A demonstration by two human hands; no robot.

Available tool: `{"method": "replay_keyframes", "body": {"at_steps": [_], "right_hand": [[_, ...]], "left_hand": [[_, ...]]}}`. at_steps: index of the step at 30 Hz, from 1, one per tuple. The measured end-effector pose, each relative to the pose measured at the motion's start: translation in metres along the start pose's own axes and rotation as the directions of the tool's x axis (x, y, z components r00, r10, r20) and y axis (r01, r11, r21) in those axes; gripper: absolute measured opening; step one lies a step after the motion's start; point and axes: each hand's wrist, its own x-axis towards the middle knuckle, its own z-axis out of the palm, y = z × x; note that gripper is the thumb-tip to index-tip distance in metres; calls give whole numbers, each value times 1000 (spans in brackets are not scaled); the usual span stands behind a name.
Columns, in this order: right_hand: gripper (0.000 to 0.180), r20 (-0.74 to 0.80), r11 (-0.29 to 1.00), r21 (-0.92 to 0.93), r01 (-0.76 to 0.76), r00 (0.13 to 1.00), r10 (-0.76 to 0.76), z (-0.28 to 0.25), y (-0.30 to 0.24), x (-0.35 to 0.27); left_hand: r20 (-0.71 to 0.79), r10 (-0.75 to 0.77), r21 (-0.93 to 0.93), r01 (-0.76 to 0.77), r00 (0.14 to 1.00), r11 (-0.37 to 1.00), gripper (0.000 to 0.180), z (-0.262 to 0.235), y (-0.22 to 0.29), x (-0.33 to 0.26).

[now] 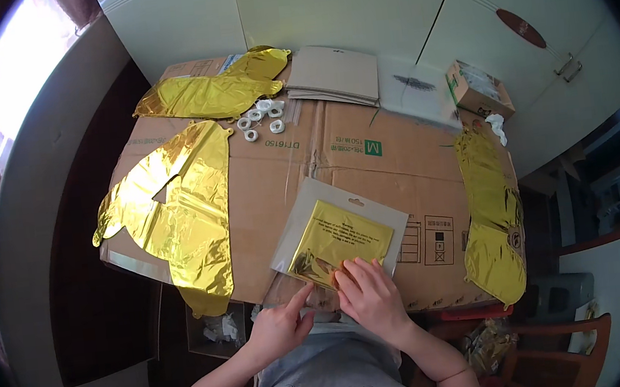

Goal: Folding a gold foil balloon into a compact square shape.

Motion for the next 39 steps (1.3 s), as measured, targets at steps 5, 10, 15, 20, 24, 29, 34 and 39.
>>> {"method": "replay_keyframes", "body": {"at_steps": [5,10,15,20,24,29,34,39], "right_hand": [[42,10,999,-34,10,1000,-10,1,-1,1],[35,10,997,-64,47,999,-47,1,-1,0],[35,15,996,-73,58,998,-57,2,-1,-3],[36,16,996,-58,69,998,-69,2,0,-3],[38,-13,998,-46,34,999,-35,1,-1,0],[36,-60,998,-68,-6,998,2,1,-7,8],[31,-114,984,-178,27,992,-48,-1,2,10],[27,-152,968,-244,50,984,-89,-25,14,25]], "left_hand": [[-26,72,81,-70,997,994,52,-3,-2,4],[-150,239,415,-158,959,896,43,-13,-2,10],[-161,376,519,-246,913,819,38,-18,-2,17],[-158,356,518,-230,921,824,40,-16,-7,18],[-91,341,508,-251,936,824,39,-15,-3,20],[-7,314,406,-284,950,869,39,-10,7,23],[2,289,389,-267,957,882,41,-17,19,28],[-92,414,-88,-422,906,902,18,-70,20,49]]}}
